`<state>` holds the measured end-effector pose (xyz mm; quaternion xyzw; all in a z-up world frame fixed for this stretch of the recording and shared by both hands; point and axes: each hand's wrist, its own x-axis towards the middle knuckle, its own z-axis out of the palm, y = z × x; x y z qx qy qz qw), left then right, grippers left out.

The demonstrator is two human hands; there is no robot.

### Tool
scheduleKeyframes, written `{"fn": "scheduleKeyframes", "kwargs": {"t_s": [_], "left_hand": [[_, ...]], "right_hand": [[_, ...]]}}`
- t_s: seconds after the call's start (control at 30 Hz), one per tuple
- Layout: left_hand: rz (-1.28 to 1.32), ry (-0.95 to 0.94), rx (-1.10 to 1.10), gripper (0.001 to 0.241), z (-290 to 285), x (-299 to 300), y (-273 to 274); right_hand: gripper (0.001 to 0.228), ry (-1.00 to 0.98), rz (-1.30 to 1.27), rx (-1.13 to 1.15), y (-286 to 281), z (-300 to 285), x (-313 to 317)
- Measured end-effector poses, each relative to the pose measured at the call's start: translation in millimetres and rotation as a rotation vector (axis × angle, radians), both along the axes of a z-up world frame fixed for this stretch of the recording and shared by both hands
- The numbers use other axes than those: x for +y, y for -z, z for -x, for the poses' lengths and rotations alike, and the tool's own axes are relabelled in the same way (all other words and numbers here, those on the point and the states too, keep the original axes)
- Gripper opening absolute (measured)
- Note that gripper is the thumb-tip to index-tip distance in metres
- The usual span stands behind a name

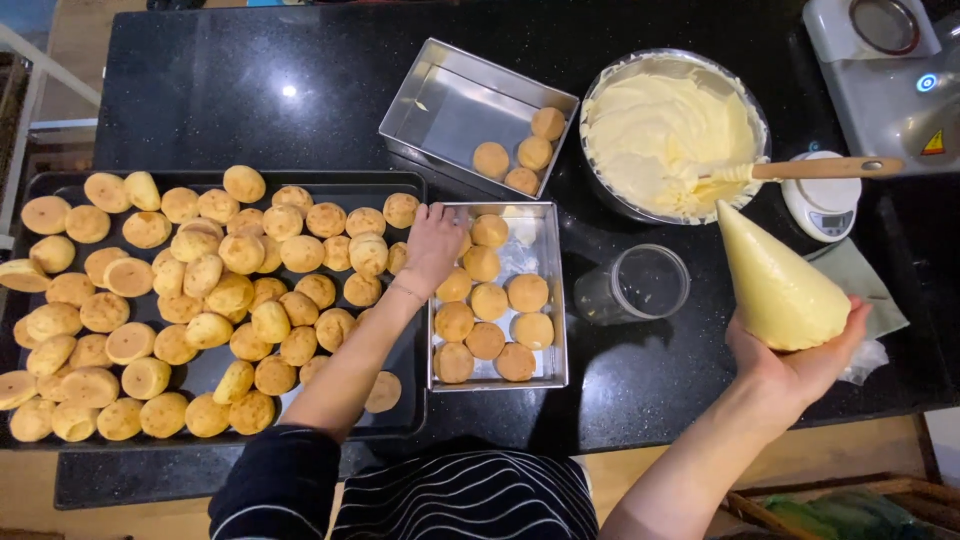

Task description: Filling small round pastries with cream using a piping bag and arranging them in a tray.

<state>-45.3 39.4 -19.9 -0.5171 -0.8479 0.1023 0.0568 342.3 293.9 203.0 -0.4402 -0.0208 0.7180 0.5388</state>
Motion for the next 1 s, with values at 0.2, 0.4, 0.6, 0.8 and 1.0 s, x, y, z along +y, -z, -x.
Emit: {"fn": "scheduleKeyframes", "kwargs": {"t_s": [0.2,0.4,0.6,0.8,1.0], "left_hand": [[0.079,-0.021,-0.06,0.073,4,4,-36],[-0.58,-0.088,-0.518,0.019,81,55,-94],[-0.247,-0.122,-0.687,0.074,131,147,-15],[0.108,-0.163,-0.463,0.087,128,185,18],[-0.4,-0.311,-0.668,0.074,76,128,-77]], "right_hand": [[0.032,0.012,0.017,-0.02,-7,-10,0],[0.045,0.062,0.051,-0.003,-9,-5,7],[0.022,-0.028,0.023,-0.039,22,3,21],[0.02,-0.05,0.04,-0.091,21,3,20],[0.024,0.021,0.061,-0.037,10,-5,17]]}}
